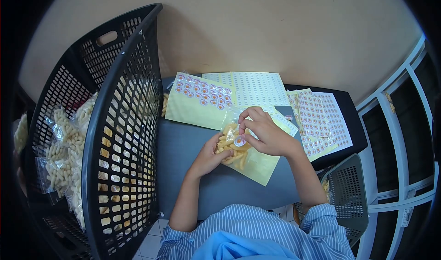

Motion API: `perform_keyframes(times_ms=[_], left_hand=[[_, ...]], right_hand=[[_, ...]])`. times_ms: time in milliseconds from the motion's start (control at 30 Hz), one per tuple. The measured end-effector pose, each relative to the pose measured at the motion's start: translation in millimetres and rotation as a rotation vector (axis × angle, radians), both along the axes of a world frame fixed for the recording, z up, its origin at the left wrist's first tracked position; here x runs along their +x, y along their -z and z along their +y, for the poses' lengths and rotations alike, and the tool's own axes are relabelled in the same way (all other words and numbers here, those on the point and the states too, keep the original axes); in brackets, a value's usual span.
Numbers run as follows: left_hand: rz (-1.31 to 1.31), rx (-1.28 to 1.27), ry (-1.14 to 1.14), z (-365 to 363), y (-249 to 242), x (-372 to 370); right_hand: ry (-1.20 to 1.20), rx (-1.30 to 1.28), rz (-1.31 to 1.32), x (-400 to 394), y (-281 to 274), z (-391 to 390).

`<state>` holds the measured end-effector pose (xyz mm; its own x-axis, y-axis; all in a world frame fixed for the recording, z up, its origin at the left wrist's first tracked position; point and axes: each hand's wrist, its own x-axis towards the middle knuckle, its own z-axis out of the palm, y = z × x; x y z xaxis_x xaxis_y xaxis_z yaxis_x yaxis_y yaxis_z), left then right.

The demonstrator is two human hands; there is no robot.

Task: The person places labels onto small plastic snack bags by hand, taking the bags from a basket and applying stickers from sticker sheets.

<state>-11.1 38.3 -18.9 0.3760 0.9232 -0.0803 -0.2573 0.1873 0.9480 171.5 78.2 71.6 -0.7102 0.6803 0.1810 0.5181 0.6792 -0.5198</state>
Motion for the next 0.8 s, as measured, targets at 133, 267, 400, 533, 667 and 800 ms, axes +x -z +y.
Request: perform_keyframes(times_ms=[133,267,400,533,667,800], left_hand=[[0.003,0.011,0.078,-0.7,-1.5,-1.7],[0.038,0.014,0.084,-0.8,-1.6,-2.1],[0.056,0.031,0.08,-0.9,-2.5,-3.6],[0.062,0.024,0.08,-1.2,-5.9,-3.8],[0.064,0.02,0.083,-1.5,-6.4,-3.5],[0.077,0.044,0.094,-0.5,-1.0,-4.1]], right_hand=[[-0.06,0.051,-0.116,-2.1,-0.6,3.4],[-0.079,0.055,-0.129,-4.9,-1.1,5.3],[-0.09,0.04,-0.163,-8.0,-2.0,5.5],[-0.091,0.049,-0.186,-8.1,-0.7,7.1],[-0.099,0.061,-0.188,-6.9,1.3,9.0],[-0.095,0.063,-0.197,-8.1,0.5,8.6]])
